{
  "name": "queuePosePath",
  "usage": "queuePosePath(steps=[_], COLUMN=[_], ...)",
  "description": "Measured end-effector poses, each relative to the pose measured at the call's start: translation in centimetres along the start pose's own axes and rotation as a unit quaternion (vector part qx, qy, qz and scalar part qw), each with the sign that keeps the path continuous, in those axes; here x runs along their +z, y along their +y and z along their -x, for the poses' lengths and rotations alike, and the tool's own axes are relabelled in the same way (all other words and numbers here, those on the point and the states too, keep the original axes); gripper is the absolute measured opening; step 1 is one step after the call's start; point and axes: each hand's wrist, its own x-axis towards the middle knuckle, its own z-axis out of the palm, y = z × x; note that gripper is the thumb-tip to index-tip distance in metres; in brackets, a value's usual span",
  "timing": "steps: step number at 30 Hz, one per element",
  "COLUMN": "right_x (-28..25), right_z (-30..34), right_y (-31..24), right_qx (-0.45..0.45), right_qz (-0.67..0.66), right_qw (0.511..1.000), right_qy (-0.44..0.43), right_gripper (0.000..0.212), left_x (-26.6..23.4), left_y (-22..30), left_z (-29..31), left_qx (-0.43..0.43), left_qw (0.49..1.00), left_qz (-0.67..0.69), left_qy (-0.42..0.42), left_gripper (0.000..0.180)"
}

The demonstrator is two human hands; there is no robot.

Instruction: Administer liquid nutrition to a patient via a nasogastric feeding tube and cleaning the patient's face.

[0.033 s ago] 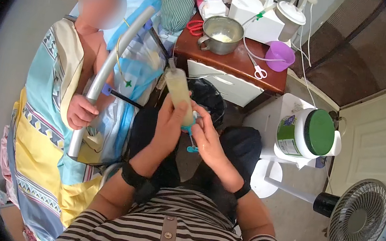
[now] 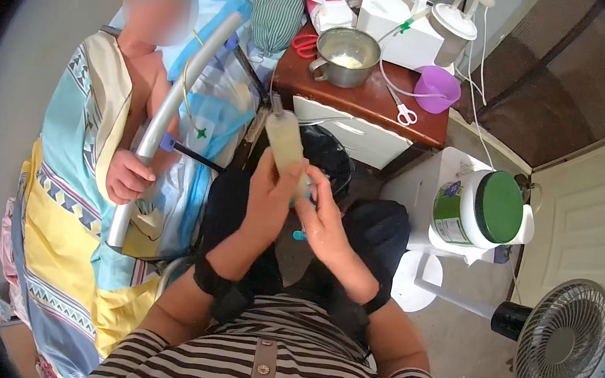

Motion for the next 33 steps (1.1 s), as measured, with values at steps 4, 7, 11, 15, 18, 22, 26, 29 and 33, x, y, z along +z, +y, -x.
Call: queuePosePath(steps=[4, 7, 11, 15, 18, 22, 26, 29, 33], right_x=[0.5, -0.5, -1.7, -1.6, -0.8, -1.0, -0.9, -1.3, -0.7], right_z=[0.3, 0.6, -0.4, -0.6, 0.0, 0.0, 0.1, -0.2, -1.0], right_y=[1.3, -1.6, -1.0, -2.4, -4.1, -3.6, -4.2, -3.2, -2.7], right_qx=[-0.079, -0.037, -0.077, -0.099, -0.093, -0.116, -0.108, -0.115, -0.179], right_qz=[0.083, -0.030, -0.036, 0.017, -0.004, 0.054, 0.072, 0.097, 0.111], right_qw=[0.983, 0.992, 0.986, 0.980, 0.978, 0.969, 0.970, 0.964, 0.942], right_qy=[0.141, 0.120, 0.141, 0.173, 0.184, 0.212, 0.208, 0.219, 0.261], right_gripper=[0.031, 0.037, 0.039, 0.039, 0.039, 0.039, 0.045, 0.045, 0.039], left_x=[1.8, 1.4, 1.4, 0.8, 1.9, 1.6, 4.0, 4.3, 4.4], left_y=[0.9, 0.8, -0.6, -3.3, -2.6, -2.8, -0.3, -1.2, -2.1], left_z=[0.4, 0.8, 1.4, 1.7, 1.3, 0.7, 1.5, 1.3, 1.1], left_qx=[0.067, 0.037, -0.146, -0.242, -0.270, -0.259, -0.205, -0.195, -0.243], left_qw=[0.992, 0.998, 0.986, 0.958, 0.952, 0.943, 0.968, 0.974, 0.962], left_qz=[-0.106, 0.006, 0.057, -0.004, -0.020, 0.022, 0.060, 0.050, 0.098], left_qy=[-0.007, -0.044, -0.057, -0.154, -0.145, -0.206, -0.128, -0.102, -0.079], left_gripper=[0.023, 0.029, 0.043, 0.064, 0.073, 0.068, 0.068, 0.069, 0.066])
